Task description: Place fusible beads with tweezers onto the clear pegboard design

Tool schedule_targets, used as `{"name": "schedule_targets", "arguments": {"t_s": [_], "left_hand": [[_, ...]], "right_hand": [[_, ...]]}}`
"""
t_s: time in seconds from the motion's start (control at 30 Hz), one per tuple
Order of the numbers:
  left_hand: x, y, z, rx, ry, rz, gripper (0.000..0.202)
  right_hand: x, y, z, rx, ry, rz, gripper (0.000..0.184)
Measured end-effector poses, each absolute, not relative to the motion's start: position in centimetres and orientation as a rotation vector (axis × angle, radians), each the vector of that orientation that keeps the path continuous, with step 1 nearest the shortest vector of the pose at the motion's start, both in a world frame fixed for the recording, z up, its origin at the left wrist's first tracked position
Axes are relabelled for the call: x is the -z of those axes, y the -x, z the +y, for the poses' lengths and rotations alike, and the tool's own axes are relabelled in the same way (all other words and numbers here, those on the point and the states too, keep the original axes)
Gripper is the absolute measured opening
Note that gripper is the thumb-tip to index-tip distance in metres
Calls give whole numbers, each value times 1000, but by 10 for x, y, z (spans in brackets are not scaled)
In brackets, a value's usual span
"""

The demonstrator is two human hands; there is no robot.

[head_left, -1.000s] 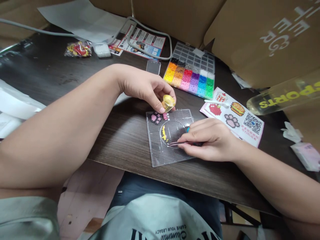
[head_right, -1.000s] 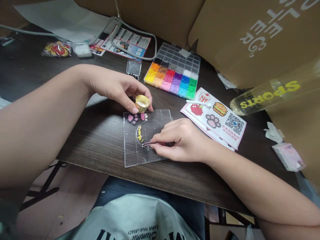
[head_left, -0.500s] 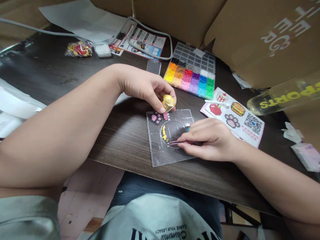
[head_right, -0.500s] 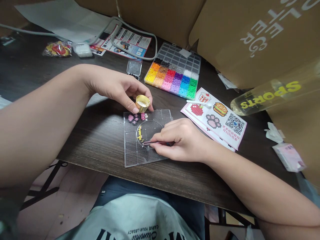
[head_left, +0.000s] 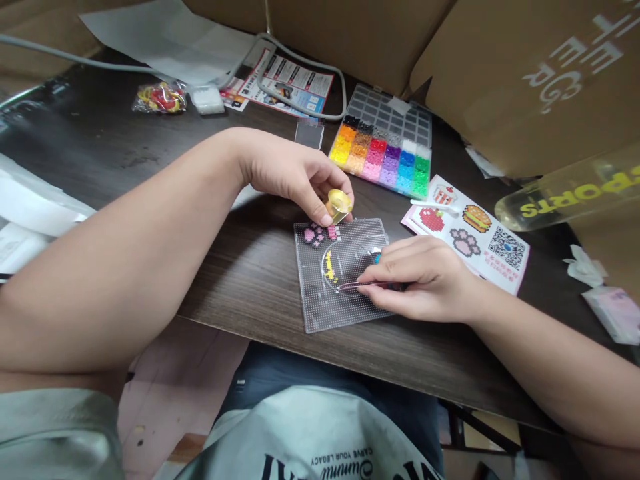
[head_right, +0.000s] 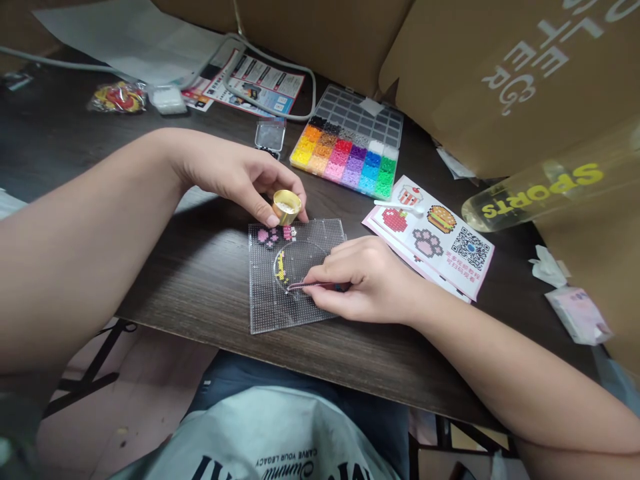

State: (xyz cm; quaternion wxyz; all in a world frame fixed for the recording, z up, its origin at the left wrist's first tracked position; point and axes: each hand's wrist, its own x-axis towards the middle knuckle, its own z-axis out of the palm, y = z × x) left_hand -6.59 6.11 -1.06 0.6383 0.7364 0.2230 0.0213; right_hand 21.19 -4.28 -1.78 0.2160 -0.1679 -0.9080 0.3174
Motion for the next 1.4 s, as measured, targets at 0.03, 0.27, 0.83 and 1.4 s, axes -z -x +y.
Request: {"name": "schedule_targets", "arguments": {"t_s": [0.03, 0.27, 0.83, 1.4], "left_hand": [[10, 66, 61, -52, -1670, 521, 41], [9, 66, 60, -66, -1670, 542, 39], [12, 67, 58, -49, -1560, 415, 37], [12, 65, 56, -40, -1476, 384, 33]], "right_hand": [[18, -212, -43, -881, 467, -2519, 11], [18, -211, -43, -878, 468, -2527, 11], [8, -200, -44, -619, 874, -2084, 13], [19, -195, -32, -936, 1223, -1771, 17]]}}
